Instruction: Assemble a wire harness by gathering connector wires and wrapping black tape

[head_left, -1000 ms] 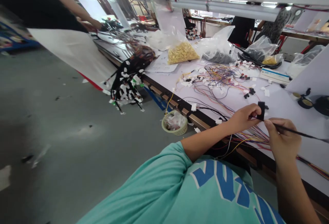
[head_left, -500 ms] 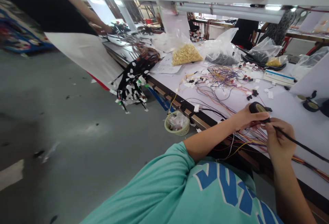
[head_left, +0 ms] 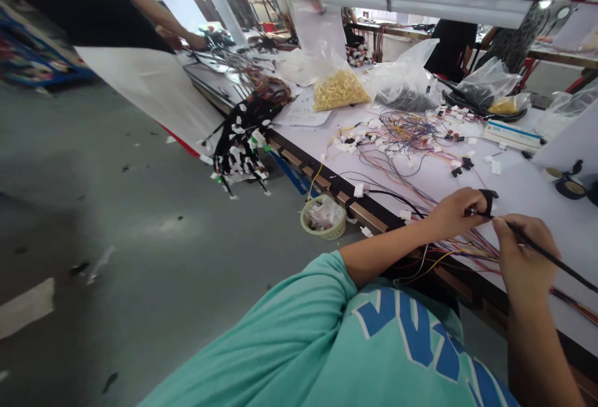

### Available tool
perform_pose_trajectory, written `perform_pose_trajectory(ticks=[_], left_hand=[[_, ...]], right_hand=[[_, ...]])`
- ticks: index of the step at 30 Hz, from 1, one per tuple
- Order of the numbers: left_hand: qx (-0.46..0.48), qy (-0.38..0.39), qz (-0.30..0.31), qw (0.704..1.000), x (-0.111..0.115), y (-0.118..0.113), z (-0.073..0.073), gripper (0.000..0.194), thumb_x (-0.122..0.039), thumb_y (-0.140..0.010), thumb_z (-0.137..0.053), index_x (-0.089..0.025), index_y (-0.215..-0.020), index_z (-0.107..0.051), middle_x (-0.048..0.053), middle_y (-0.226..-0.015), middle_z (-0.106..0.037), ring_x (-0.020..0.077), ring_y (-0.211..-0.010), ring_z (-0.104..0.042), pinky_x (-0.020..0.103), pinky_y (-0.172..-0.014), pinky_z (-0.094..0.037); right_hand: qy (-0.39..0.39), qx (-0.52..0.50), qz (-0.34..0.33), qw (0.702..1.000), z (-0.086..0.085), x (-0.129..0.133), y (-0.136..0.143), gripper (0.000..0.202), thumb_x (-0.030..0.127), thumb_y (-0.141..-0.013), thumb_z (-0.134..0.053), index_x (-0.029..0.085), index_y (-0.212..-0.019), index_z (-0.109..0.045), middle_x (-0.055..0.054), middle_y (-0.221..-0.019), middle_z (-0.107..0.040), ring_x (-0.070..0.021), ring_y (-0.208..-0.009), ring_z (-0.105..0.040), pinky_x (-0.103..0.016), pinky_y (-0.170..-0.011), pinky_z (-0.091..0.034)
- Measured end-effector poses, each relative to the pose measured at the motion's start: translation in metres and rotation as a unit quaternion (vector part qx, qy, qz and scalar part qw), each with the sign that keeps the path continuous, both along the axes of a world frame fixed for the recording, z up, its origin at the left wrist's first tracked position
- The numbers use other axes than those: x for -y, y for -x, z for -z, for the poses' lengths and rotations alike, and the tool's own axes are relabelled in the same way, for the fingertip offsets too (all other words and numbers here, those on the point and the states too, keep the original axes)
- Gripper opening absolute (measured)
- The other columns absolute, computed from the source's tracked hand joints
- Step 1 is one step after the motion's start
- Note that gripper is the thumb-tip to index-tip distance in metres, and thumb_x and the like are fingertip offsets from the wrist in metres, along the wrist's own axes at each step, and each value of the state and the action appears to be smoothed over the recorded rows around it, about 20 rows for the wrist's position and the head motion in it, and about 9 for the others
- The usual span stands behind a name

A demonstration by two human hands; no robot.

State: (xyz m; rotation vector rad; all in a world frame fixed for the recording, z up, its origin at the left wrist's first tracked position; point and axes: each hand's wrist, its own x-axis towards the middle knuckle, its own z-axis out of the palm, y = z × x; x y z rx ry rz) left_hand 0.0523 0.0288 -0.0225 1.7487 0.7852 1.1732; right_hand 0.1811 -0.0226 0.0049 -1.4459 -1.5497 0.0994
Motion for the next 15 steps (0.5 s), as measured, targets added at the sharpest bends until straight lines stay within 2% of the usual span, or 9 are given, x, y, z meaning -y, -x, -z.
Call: perform_pose_trajectory(ticks=[1, 4, 6, 7, 9, 11, 13, 15], left_hand=[[-0.009, -0.006, -0.022, 1.0, 0.0, -0.004, 0.003, 0.007, -0.018, -0.073, -0.06, -0.017, -0.071, -0.053, 0.003, -0.079, -0.055, 0.0138, -0.076, -0.053, 0.028, -0.073, -0.044], [-0.004, -0.003, -0.042, 0.999, 0.004, -0.011, 0.004, 0.012, -0.012, -0.072, -0.057, -0.017, -0.064, -0.051, 0.001, -0.072, -0.054, 0.0126, -0.075, -0.052, 0.028, -0.075, -0.043], [0.046, 0.055, -0.041, 0.997, 0.007, -0.009, 0.001, 0.012, -0.016, -0.069, -0.063, -0.017, -0.07, -0.051, 0.0, -0.074, -0.053, 0.0111, -0.072, -0.052, 0.027, -0.073, -0.043], [0.083, 0.106, -0.031, 0.99, 0.006, -0.008, -0.001, 0.018, -0.021, -0.067, -0.067, -0.017, -0.077, -0.052, 0.0, -0.076, -0.053, 0.0103, -0.07, -0.052, 0.027, -0.07, -0.044], [0.149, 0.231, 0.031, 0.961, 0.002, -0.003, -0.005, 0.035, -0.033, -0.066, -0.069, -0.017, -0.09, -0.05, 0.0, -0.076, -0.053, 0.0086, -0.062, -0.052, 0.024, -0.059, -0.043], [0.17, 0.34, 0.138, 0.915, -0.006, 0.001, -0.008, 0.04, -0.047, -0.071, -0.061, -0.016, -0.092, -0.048, -0.001, -0.068, -0.052, 0.0074, -0.052, -0.049, 0.022, -0.047, -0.037], [0.16, 0.373, 0.216, 0.888, -0.012, 0.003, -0.009, 0.04, -0.054, -0.073, -0.053, -0.016, -0.087, -0.047, -0.003, -0.06, -0.048, 0.006, -0.045, -0.045, 0.02, -0.04, -0.028], [0.15, 0.337, 0.228, 0.901, -0.012, 0.006, -0.008, 0.041, -0.054, -0.069, -0.055, -0.017, -0.085, -0.047, -0.003, -0.06, -0.047, 0.0051, -0.043, -0.042, 0.02, -0.039, -0.027]], right_hand=[[0.009, 0.005, 0.002, 1.0, 0.001, -0.001, 0.002, 0.019, 0.039, -0.072, -0.06, 0.021, -0.067, -0.06, -0.002, -0.07, -0.06, -0.018, -0.068, -0.055, -0.035, -0.067, -0.044], [0.045, -0.017, 0.01, 0.999, 0.008, -0.006, 0.004, 0.019, 0.039, -0.072, -0.059, 0.02, -0.07, -0.059, -0.001, -0.068, -0.059, -0.0163, -0.062, -0.054, -0.032, -0.061, -0.044], [0.032, -0.025, 0.031, 0.999, 0.012, -0.009, 0.003, 0.018, 0.037, -0.072, -0.059, 0.019, -0.068, -0.058, -0.001, -0.067, -0.058, -0.0166, -0.063, -0.055, -0.033, -0.063, -0.044], [0.018, -0.028, 0.037, 0.999, 0.014, -0.01, 0.003, 0.017, 0.036, -0.072, -0.058, 0.019, -0.068, -0.057, -0.002, -0.068, -0.059, -0.0169, -0.065, -0.056, -0.033, -0.064, -0.045], [-0.018, -0.038, 0.02, 0.999, 0.016, -0.009, 0.004, 0.016, 0.034, -0.074, -0.058, 0.019, -0.068, -0.056, -0.003, -0.073, -0.06, -0.017, -0.068, -0.058, -0.034, -0.066, -0.046], [-0.038, -0.038, -0.026, 0.998, 0.017, -0.007, 0.007, 0.015, 0.032, -0.075, -0.057, 0.02, -0.067, -0.054, -0.003, -0.077, -0.061, -0.0165, -0.072, -0.059, -0.033, -0.068, -0.047], [-0.03, -0.035, -0.056, 0.997, 0.018, -0.007, 0.011, 0.015, 0.032, -0.075, -0.058, 0.02, -0.066, -0.054, -0.003, -0.078, -0.062, -0.0164, -0.076, -0.059, -0.033, -0.069, -0.047], [-0.011, -0.081, -0.055, 0.995, 0.02, -0.009, 0.012, 0.016, 0.032, -0.074, -0.06, 0.02, -0.065, -0.053, -0.002, -0.077, -0.061, -0.016, -0.075, -0.06, -0.033, -0.069, -0.048]])
